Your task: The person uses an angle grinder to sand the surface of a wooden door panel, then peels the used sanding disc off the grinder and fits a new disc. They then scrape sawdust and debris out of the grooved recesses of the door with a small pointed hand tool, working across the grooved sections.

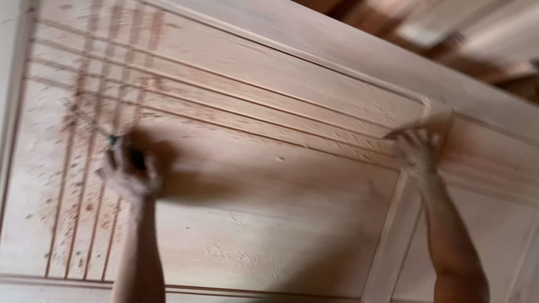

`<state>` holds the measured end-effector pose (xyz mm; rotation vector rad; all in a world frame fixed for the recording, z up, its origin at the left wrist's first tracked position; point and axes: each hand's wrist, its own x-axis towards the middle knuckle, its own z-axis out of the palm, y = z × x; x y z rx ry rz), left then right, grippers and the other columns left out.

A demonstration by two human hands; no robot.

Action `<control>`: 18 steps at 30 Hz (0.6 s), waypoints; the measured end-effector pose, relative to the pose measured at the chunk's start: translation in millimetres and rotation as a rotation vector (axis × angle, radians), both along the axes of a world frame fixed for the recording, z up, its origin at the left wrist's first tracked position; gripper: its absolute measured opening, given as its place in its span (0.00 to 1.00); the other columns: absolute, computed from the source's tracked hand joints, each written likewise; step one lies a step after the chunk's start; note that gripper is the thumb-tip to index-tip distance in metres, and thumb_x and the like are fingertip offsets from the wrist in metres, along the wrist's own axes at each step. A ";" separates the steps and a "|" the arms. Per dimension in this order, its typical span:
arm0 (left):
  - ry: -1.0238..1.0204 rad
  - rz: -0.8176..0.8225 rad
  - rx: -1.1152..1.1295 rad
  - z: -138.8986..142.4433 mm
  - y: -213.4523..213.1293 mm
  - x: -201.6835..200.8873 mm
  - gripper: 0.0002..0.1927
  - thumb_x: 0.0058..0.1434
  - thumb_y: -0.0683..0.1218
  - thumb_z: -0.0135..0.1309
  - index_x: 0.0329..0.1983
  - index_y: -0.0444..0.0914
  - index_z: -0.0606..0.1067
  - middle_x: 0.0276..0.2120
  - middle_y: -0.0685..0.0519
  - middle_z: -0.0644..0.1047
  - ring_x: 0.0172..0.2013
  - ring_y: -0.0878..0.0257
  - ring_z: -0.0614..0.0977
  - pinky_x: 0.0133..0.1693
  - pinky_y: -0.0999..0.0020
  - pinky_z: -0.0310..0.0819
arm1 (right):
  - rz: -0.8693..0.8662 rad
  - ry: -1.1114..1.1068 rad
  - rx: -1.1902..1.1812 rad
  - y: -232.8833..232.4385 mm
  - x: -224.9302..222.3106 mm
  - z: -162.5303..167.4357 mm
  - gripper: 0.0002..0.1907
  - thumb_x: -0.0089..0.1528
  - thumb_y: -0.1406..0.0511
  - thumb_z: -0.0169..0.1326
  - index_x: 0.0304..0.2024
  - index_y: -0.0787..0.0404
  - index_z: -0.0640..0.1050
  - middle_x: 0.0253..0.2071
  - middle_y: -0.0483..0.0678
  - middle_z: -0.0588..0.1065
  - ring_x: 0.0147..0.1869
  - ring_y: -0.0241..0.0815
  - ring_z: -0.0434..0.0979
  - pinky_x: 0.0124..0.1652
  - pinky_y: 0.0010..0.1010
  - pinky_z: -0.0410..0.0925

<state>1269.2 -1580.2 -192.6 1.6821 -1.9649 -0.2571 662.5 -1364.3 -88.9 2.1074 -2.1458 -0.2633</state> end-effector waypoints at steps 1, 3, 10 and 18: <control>-0.019 -0.007 -0.015 4.3 0.5 -2.8 0.34 0.73 0.68 0.45 0.69 0.42 0.77 0.52 0.40 0.77 0.48 0.44 0.77 0.45 0.43 0.65 | -0.077 0.069 0.013 20.4 -15.1 8.6 0.12 0.59 0.60 0.58 0.45 0.49 0.80 0.47 0.44 0.78 0.51 0.50 0.73 0.50 0.50 0.62; -0.022 -0.008 -0.033 11.1 2.9 -11.9 0.35 0.72 0.69 0.43 0.66 0.41 0.78 0.49 0.42 0.77 0.47 0.45 0.77 0.44 0.44 0.65 | -0.221 -0.035 -0.012 45.9 -33.7 12.6 0.07 0.69 0.61 0.55 0.44 0.56 0.76 0.42 0.47 0.75 0.45 0.50 0.73 0.46 0.46 0.67; -0.015 -0.107 -0.103 18.6 23.0 -44.3 0.35 0.75 0.70 0.39 0.58 0.36 0.79 0.39 0.46 0.77 0.38 0.51 0.78 0.37 0.54 0.68 | -0.923 -1.490 -0.151 96.0 -41.0 2.9 0.29 0.65 0.63 0.55 0.66 0.41 0.61 0.36 0.49 0.75 0.28 0.35 0.71 0.26 0.28 0.70; 0.023 -0.216 -0.129 13.8 33.1 -50.9 0.34 0.77 0.67 0.39 0.58 0.34 0.77 0.39 0.46 0.77 0.36 0.54 0.78 0.35 0.59 0.69 | -0.638 -1.494 0.060 110.8 -34.4 41.2 0.32 0.61 0.62 0.61 0.67 0.54 0.67 0.48 0.49 0.73 0.46 0.39 0.80 0.45 0.32 0.79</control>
